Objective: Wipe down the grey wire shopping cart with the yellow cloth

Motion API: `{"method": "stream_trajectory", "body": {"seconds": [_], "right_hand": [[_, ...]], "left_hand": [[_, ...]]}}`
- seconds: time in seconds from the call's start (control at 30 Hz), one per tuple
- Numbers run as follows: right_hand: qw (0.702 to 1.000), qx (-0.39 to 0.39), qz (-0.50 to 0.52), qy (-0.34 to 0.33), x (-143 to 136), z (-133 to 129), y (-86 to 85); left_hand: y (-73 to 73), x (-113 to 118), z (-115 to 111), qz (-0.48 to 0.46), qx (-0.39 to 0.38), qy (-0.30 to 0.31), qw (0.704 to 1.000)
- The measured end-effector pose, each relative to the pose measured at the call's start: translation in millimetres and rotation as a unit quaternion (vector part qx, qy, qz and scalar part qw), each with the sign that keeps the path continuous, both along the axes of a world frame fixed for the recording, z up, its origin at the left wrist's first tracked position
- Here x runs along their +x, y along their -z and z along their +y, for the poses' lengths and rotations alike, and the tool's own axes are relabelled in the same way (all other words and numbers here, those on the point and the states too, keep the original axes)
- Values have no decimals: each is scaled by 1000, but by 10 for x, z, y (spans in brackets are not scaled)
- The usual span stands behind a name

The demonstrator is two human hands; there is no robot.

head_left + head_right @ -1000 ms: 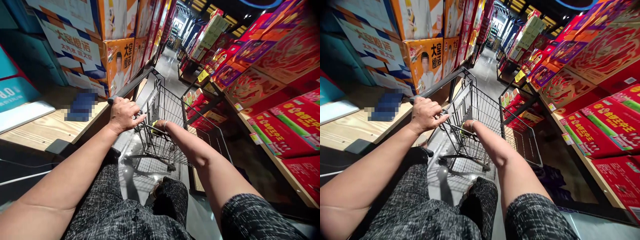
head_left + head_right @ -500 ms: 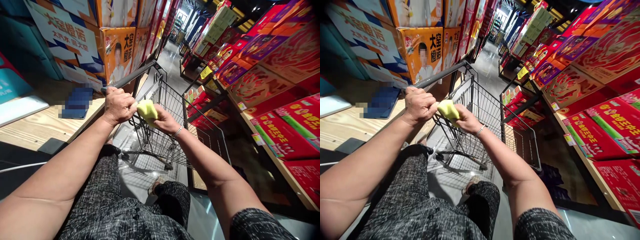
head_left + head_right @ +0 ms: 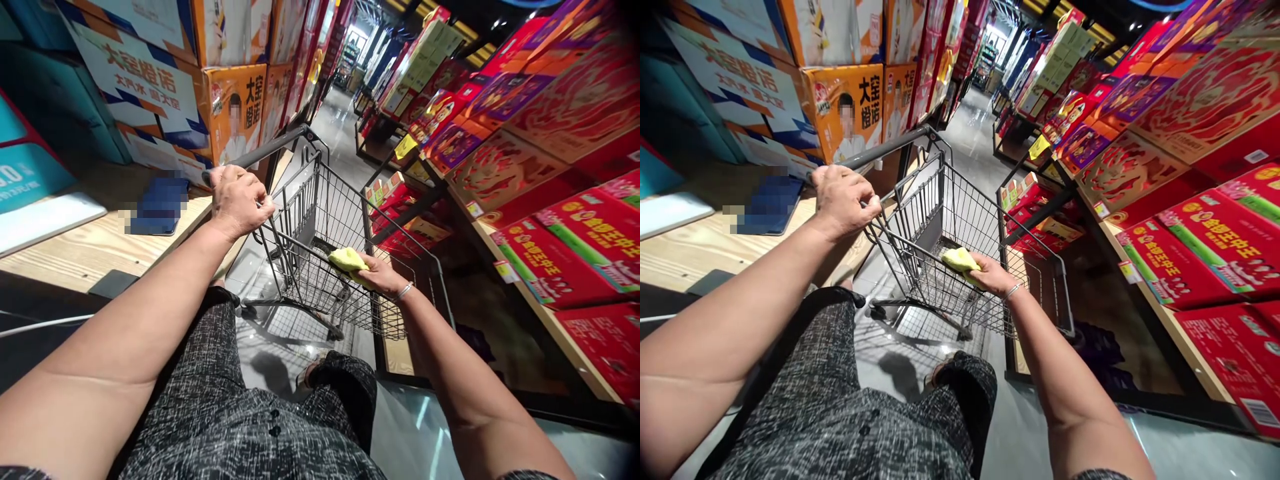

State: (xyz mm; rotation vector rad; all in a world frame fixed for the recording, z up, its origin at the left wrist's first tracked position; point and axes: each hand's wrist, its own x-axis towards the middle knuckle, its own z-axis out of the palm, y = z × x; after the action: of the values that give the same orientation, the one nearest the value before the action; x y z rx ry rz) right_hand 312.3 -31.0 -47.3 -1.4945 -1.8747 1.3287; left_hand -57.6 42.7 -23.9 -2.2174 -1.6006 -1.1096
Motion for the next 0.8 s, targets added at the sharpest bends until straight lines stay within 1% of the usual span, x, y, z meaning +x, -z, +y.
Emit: {"method": "stream_trajectory", "body": {"seconds": [0.1, 0.27, 0.4, 0.53, 0.6, 0.7, 0.8], "right_hand": [[999, 35, 5, 22, -43, -56, 27], [998, 58, 10, 22, -170, -14, 31], [997, 71, 8, 23, -264, -9, 61], [995, 98, -15, 21, -410, -61, 35], [995, 93, -21, 8, -451, -92, 16], [997, 66, -10, -32, -419, -104, 27], [996, 9, 15, -84, -335, -16, 63]], "left_hand": [[11, 64, 50, -19, -14, -3, 1000], [25, 143, 196, -80, -51, -17, 995], [28, 128, 347, -77, -75, -20, 994], [19, 98, 483, -67, -113, -18, 991], [3, 97, 536, -61, -140, -16, 988], [-17, 109, 616, -64, -168, 2, 984], [3, 117, 746, -79, -180, 27, 980]]}}
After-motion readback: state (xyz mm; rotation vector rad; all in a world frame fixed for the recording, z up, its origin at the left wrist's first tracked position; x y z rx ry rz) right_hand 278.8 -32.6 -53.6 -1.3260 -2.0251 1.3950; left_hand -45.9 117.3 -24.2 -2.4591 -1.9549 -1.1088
